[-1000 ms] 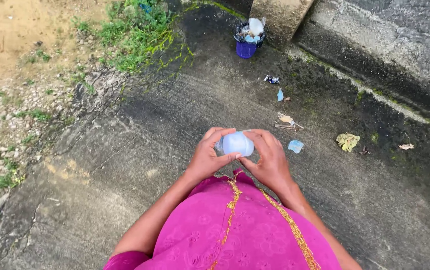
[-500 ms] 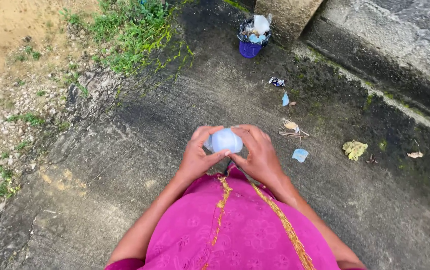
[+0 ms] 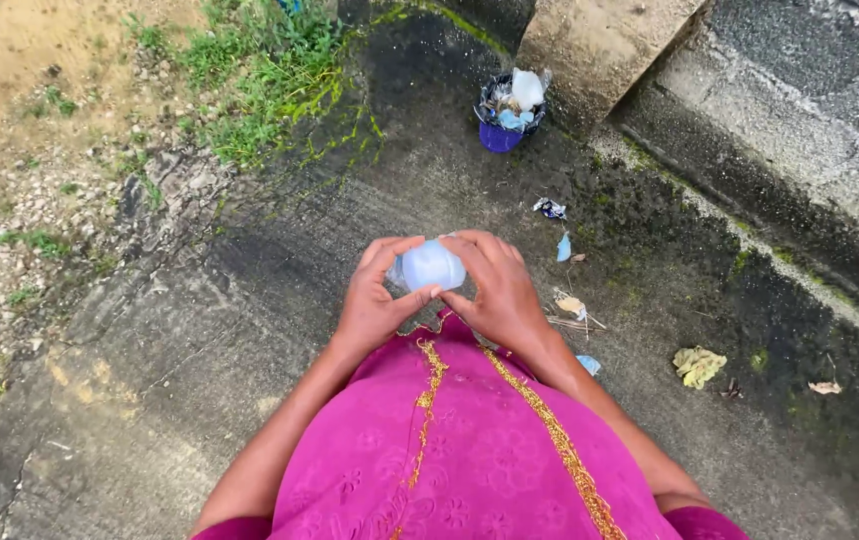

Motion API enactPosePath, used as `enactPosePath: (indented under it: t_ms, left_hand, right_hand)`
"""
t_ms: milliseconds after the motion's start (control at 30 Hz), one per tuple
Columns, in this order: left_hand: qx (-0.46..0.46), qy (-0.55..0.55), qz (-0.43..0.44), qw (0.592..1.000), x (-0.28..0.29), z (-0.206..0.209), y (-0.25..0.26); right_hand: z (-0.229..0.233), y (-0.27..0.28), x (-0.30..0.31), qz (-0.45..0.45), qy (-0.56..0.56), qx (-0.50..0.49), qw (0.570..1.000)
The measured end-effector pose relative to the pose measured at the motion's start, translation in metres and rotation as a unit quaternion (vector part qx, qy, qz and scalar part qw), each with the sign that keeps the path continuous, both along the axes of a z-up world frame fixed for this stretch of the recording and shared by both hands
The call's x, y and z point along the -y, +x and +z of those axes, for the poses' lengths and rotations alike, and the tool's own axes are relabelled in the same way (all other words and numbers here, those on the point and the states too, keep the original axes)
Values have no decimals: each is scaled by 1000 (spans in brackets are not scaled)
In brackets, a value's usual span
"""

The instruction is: The person is picking up scattered pieces of paper and trash from the ground and placing them into a small blue bucket.

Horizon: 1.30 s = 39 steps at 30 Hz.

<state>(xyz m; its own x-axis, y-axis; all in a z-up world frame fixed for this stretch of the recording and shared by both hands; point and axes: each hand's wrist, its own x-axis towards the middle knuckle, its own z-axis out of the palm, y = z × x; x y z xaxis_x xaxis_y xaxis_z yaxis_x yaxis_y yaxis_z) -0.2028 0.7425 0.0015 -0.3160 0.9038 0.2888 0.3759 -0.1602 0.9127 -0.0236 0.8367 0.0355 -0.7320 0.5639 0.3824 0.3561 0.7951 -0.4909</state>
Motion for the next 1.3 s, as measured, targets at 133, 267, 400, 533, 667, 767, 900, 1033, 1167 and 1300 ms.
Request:
enactPosePath:
  t_ms: [133, 267, 400, 533, 667, 767, 900, 1033, 1167, 1300]
  left_hand:
    - [-3, -2, 0, 1000, -37, -8, -1]
    - [-3, 4, -25, 1000, -78, -10, -12]
    - [19, -3, -66, 998, -125, -15, -32]
    - [2, 3, -107, 994, -185, -23, -61]
    - [11, 26, -151, 988, -250, -19, -104]
    - [3, 17, -165, 986, -288, -11, -139]
    - [3, 1, -198, 980, -332, -13, -177]
    - [-10, -8, -220, 975, -367, -21, -193]
    - [0, -16, -255, 967, -402, -24, -196]
    - [4, -31, -274, 961, -451, -26, -189]
  right_hand:
    - [-3, 0, -36, -4, -12, 1, 1000]
    - [-5, -8, -74, -22, -11, 3, 1000]
    - [-13, -22, -111, -52, -10, 6, 999]
    - [-12, -47, -150, -110, -17, 13, 994]
    - [-2, -87, -197, -156, 14, 8, 988]
    - [6, -122, -227, -167, 18, 19, 986]
    - [-1, -157, -261, -196, -13, 35, 980]
    - [-7, -171, -293, -218, -19, 50, 974]
    - [-10, -175, -323, -240, -51, 69, 967]
    - [-18, -168, -368, -256, -79, 74, 961]
